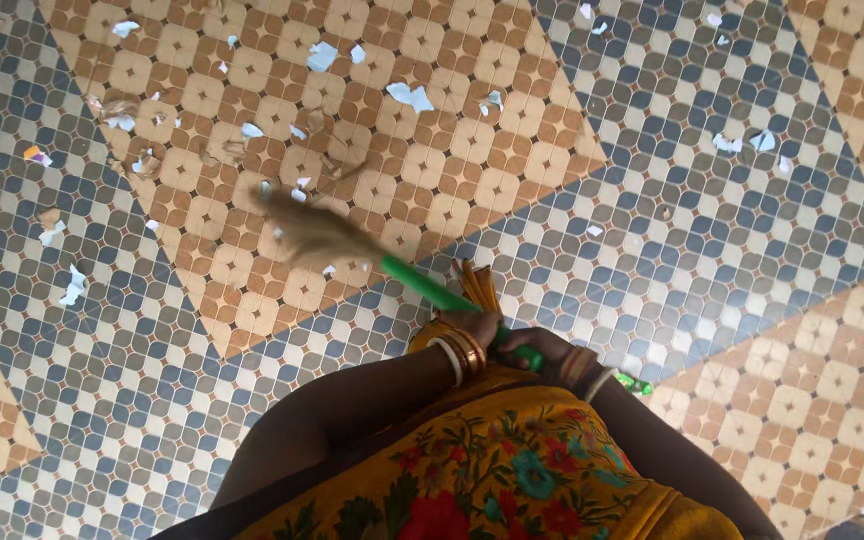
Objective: The person sweeps debris and paper scraps across a tiled floor using a broom with a green handle.
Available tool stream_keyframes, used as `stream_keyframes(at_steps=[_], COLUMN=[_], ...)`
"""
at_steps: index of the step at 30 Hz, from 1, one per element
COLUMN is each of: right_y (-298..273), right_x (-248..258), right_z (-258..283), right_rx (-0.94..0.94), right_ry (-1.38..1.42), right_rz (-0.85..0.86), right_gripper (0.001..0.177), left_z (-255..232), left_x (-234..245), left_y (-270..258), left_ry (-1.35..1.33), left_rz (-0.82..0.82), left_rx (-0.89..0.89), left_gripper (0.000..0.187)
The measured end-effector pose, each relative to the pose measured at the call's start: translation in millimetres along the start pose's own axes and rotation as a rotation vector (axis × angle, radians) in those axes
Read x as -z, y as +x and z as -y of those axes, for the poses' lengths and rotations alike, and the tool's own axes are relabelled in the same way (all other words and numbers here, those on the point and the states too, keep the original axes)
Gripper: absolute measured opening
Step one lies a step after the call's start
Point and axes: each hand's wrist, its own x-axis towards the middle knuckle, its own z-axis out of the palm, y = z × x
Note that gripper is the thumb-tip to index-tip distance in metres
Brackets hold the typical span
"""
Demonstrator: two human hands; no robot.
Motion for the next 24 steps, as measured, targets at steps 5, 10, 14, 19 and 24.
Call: stream_keyframes(at_steps=[5,10,14,19,24], right_y=[-42,-58,-41,23,8], right_x=[5,44,120,182,199], right_z=[24,57,87,128,166], right_rx=[0.235,0.397,0.373,0.181,0.12], right_ry=[0.311,0.288,0.334,0.38,-0.048], right_rz=[-0.059,-0.298,-0.406,-0.162,0.044], right_gripper=[0.01,0.01,0.009,0.008,0.014], left_z=[-60,-134,-169,-179,-169], left_x=[-71,-125,-148,-150,-131], left_y=[30,31,53,126,132], left_ry=[-0.274,-0.08,0.064,-0.061,0.126], left_rz=[0.146,0.352,0.448,0.279,0.191], left_rx=[-0.079,-0.157,-0.146,-0.18,-0.081], left_gripper=[0.04,0.048,0.053,0.049,0.041])
